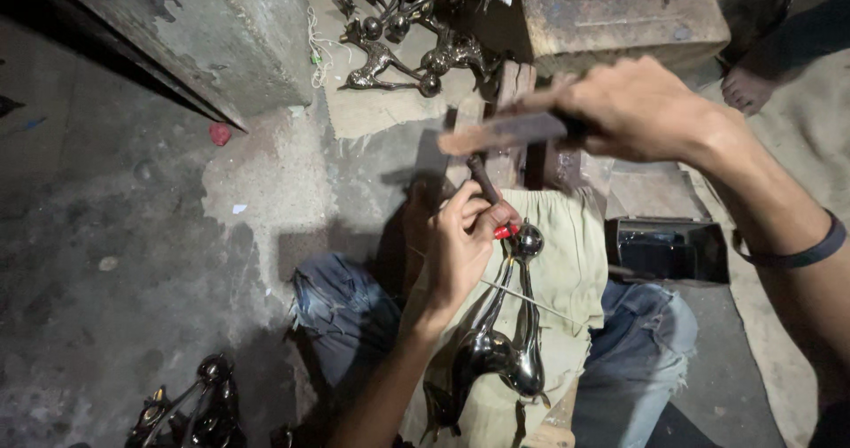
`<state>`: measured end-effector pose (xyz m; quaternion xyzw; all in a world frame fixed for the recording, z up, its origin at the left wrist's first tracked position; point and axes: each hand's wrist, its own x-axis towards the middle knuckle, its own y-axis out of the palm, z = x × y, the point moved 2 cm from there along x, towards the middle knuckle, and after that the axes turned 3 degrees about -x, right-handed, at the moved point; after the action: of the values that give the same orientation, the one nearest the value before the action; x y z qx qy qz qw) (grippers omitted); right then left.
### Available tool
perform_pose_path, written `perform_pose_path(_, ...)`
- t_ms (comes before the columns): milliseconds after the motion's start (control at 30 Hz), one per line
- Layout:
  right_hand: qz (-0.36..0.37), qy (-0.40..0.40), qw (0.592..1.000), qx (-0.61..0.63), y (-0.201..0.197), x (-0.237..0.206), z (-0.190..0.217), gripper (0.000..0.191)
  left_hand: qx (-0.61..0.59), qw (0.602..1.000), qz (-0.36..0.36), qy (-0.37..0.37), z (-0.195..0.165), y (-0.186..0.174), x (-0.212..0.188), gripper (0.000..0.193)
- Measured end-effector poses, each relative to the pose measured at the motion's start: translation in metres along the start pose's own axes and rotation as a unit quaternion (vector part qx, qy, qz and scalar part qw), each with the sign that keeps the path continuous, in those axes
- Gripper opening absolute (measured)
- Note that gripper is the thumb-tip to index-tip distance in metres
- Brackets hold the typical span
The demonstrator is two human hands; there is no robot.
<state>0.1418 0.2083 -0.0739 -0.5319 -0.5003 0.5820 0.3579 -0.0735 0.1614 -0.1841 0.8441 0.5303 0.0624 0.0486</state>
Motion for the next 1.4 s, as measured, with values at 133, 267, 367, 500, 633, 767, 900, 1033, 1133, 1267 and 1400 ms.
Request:
perform_pose_path(133, -0.184, -0.079, 0.976, 0.086, -0.015, -0.016, 0.01, 0.073, 0.029, 0.999, -0.011, 0.01, 0.002, -0.002, -0.003, 0.008)
perform_pose_path(267, -0.052, -0.016, 0.993, -0.101, -0.013, -0.049, 0.024, 0.086, -0.023, 0.999, -0.032, 0.036, 0.007, -0.008, -0.007, 0.015)
perform_pose_path(367, -0.096, 0.042, 0.991, 0.086, -0.004, -0.084, 0.038, 0.09, -0.07, 0.997, -0.018, 0.025, 0.01, -0.019, -0.006, 0.019)
perform_pose_path(500, -0.355, 0.046, 0.884, 0.301, 0.036, -0.148, 0.06, 0.066, -0.041, 0.998, -0.015, 0.041, 0.007, -0.031, 0.001, 0.021)
perform_pose_path(633, -0.401, 0.257, 0.709, 0.52, 0.136, -0.186, 0.095, 0.027, -0.062, 0.993, 0.088, 0.042, -0.01, -0.04, -0.002, 0.018)
perform_pose_path(767, -0.423, 0.421, 0.596, 0.537, 0.233, -0.213, 0.123, 0.021, 0.058, 0.983, 0.159, 0.069, -0.025, -0.038, -0.011, 0.019)
perform_pose_path(900, -0.485, 0.421, 0.627, 0.441, 0.284, -0.227, 0.147, 0.02, 0.052, 0.981, 0.183, 0.03, -0.024, -0.03, -0.008, 0.025)
perform_pose_path(1033, -0.426, 0.474, 0.6, 0.485, 0.305, -0.228, 0.157, 0.026, 0.073, 0.964, 0.226, 0.118, -0.021, -0.024, 0.001, 0.027)
perform_pose_path(1133, -0.446, 0.441, 0.575, 0.526, 0.303, -0.225, 0.154, 0.028, 0.126, 0.939, 0.251, 0.2, -0.017, -0.013, 0.009, 0.034)
perform_pose_path(1267, -0.458, 0.407, 0.566, 0.551, 0.296, -0.227, 0.144, 0.032, 0.231, 0.89, 0.292, 0.264, -0.015, 0.003, 0.021, 0.034)
perform_pose_path(1400, -0.474, 0.348, 0.617, 0.523, 0.284, -0.229, 0.134, 0.032, 0.309, 0.833, 0.341, 0.307, -0.018, 0.019, 0.024, 0.05)
